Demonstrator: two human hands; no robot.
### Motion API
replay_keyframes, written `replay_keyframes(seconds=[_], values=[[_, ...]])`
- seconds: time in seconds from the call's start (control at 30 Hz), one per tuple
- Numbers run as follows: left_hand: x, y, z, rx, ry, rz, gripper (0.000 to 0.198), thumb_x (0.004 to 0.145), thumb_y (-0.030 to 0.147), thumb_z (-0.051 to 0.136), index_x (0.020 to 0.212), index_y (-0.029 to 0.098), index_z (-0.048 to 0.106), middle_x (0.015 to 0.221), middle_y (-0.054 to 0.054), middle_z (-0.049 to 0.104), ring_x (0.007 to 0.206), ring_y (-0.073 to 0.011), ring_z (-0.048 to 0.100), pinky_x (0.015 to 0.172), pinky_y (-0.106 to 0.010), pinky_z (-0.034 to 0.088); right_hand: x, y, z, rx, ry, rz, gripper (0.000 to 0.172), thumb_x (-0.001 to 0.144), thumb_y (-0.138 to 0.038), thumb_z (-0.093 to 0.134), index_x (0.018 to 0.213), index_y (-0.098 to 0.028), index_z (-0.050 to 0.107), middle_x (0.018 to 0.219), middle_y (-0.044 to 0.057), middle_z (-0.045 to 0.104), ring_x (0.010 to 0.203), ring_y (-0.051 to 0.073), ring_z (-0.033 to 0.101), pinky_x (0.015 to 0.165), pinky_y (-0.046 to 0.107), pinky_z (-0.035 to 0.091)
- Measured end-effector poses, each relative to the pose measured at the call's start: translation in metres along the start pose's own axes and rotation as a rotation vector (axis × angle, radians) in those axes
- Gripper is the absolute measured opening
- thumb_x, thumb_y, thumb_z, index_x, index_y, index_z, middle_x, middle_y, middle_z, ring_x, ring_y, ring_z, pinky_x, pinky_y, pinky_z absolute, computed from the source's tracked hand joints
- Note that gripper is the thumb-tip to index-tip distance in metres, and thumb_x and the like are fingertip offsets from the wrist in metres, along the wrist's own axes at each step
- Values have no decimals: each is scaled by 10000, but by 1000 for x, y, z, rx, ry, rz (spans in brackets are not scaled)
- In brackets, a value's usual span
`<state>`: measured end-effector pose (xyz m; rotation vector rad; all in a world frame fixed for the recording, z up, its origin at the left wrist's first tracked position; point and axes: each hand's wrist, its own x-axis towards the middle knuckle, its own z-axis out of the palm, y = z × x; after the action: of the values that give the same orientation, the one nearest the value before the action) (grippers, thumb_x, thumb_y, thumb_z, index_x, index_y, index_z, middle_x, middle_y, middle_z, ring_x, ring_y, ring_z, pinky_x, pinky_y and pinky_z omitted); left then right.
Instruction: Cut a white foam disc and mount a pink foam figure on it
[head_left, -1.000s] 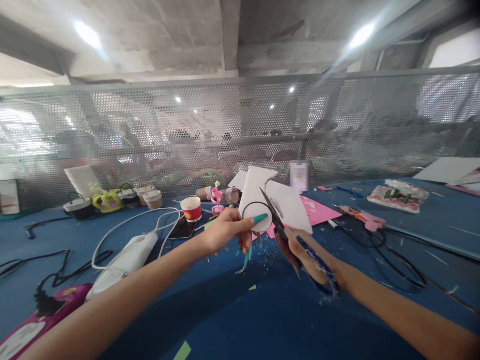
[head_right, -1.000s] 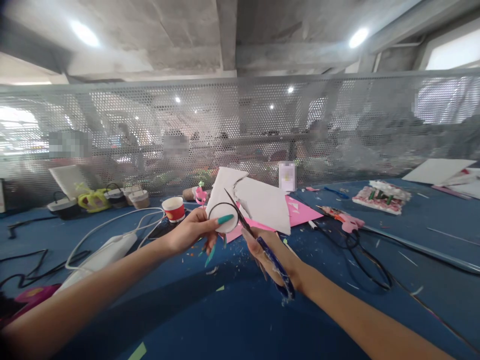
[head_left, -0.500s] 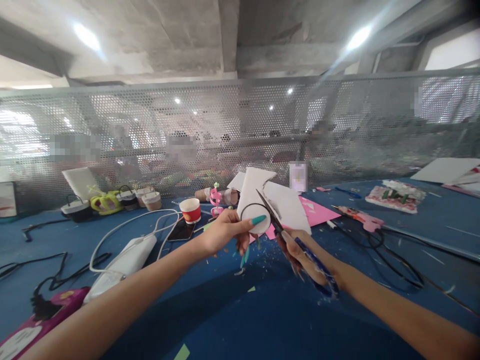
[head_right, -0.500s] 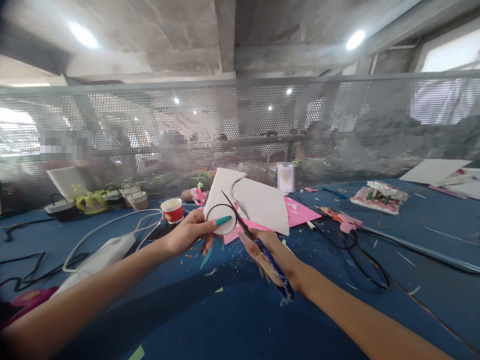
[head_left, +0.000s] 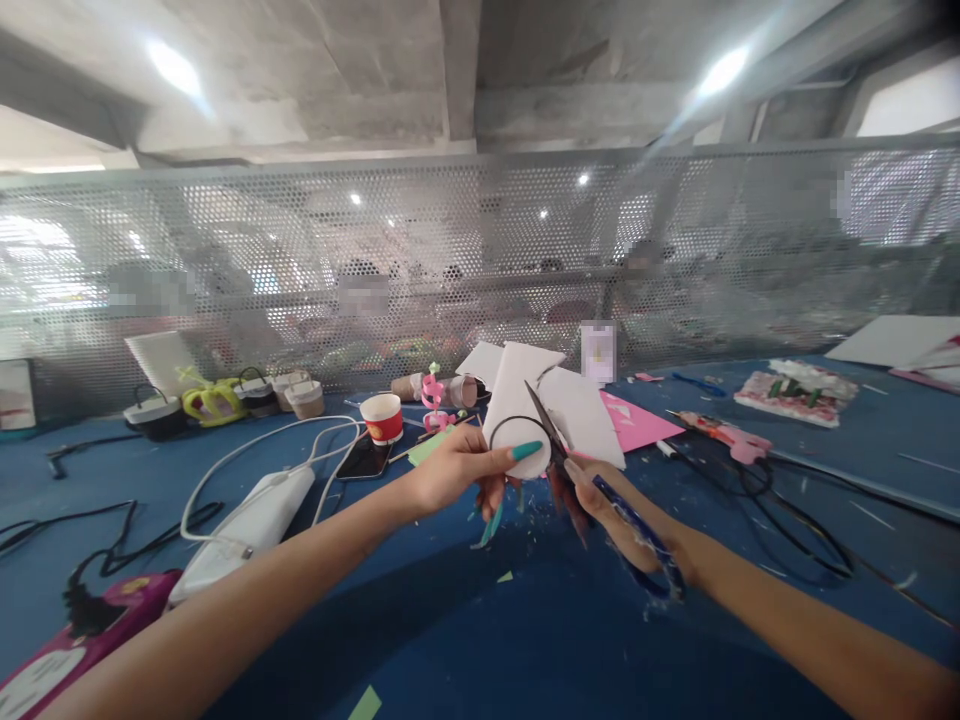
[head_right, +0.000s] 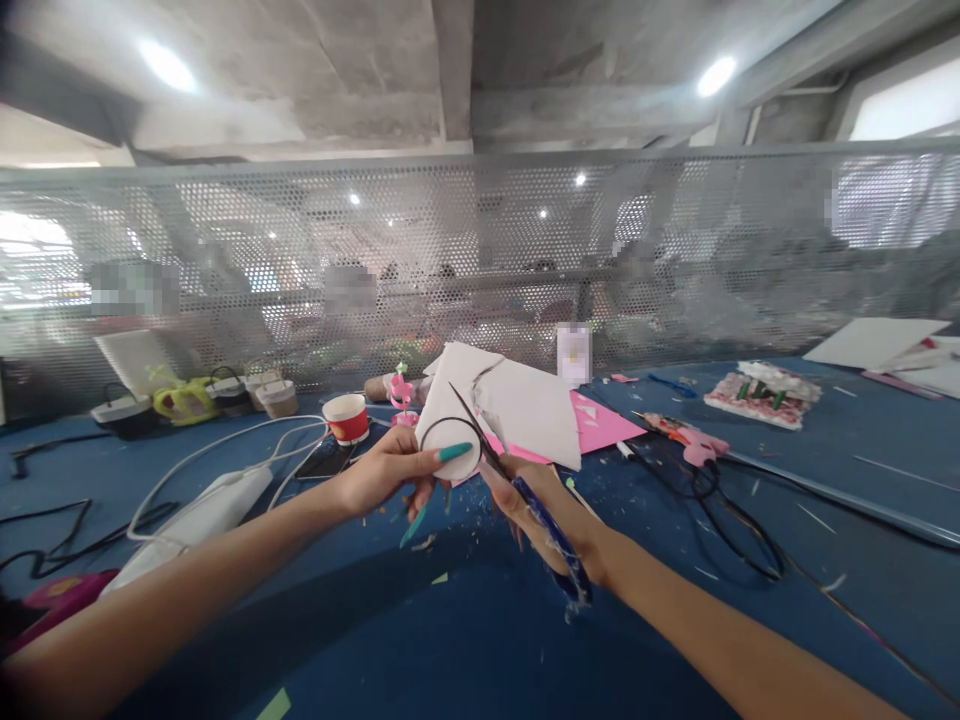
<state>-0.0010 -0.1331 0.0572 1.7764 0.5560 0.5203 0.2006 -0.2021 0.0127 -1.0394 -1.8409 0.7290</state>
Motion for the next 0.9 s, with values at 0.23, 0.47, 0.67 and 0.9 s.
replay_keyframes(seconds=[0.23,0.47,0.67,0.9], values=[[2,-5,2,-93,23,20,402,757,492,622,653,104,601,427,-14,581,327,-85,506,364,-198,361,0,-4,0,2,27,19,504,839,-676,388,738,-188,462,589,-34,421,477,89,412,438,227,336],[3,-8,1,-111,40,29,417,744,494,634,631,94,598,432,-25,593,336,-89,527,362,-185,351,1,-3,-1,-16,-13,31,464,849,-637,421,804,-179,481,518,-68,394,399,81,387,399,224,346],[4,-10,-4,-93,0,9,428,748,495,626,609,92,592,429,-23,586,331,-88,520,366,-193,358,1,-5,-5,-75,-48,56,463,875,-611,397,834,-165,512,458,-62,430,375,95,434,384,222,342],[5,-7,-4,-85,6,16,382,772,451,611,610,106,578,420,-12,577,322,-79,505,364,-188,343,2,-5,-4,-100,-23,90,436,867,-599,428,722,-191,475,485,-54,453,365,97,482,356,214,385]])
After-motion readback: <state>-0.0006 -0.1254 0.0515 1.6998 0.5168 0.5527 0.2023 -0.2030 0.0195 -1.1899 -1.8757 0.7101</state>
